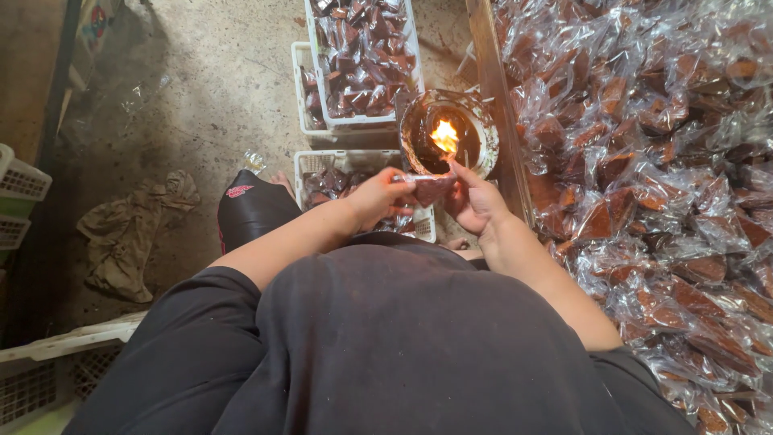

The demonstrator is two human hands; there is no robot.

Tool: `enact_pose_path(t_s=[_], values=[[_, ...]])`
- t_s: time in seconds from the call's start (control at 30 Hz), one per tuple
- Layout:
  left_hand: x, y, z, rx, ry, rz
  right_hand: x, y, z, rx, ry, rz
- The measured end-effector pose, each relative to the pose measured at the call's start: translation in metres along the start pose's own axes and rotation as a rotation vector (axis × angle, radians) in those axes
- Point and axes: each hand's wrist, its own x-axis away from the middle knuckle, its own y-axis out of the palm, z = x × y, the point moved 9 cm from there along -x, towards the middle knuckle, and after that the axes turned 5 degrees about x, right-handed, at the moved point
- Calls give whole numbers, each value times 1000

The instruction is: Sealing plastic bags containing baked goods by folding the tops and passing them over a flame from an oil lamp.

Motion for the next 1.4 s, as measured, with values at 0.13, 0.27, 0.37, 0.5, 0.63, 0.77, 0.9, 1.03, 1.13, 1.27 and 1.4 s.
enact_pose_path(t_s=[0.13,0.27,0.37,0.5,0.63,0.77,0.9,1.03,1.13,1.27,1.4], values=[[11,11,23,-11,157,37,45,32,5,135,48,-50],[26,33,33,-231,304,-76,43,5,18,586,-14,0],[53,43,45,-391,325,-52,35,-22,6,858,-162,42],[79,44,57,-383,124,286,78,-40,-74,1352,-914,327],[58,-13,36,-422,77,453,113,-120,-126,1388,-1216,668],[37,-20,14,-461,49,372,140,-218,-135,1510,-362,1238],[35,-2,8,-495,72,287,135,-252,-136,1416,-288,1162],[36,12,8,-531,90,242,173,-182,-145,1130,-784,1110],[43,51,18,-456,266,4,172,-114,-138,952,-949,786],[50,87,21,-497,405,-228,140,-16,-75,644,-498,94],[38,76,9,-114,379,-232,95,2,-27,688,-460,-185]])
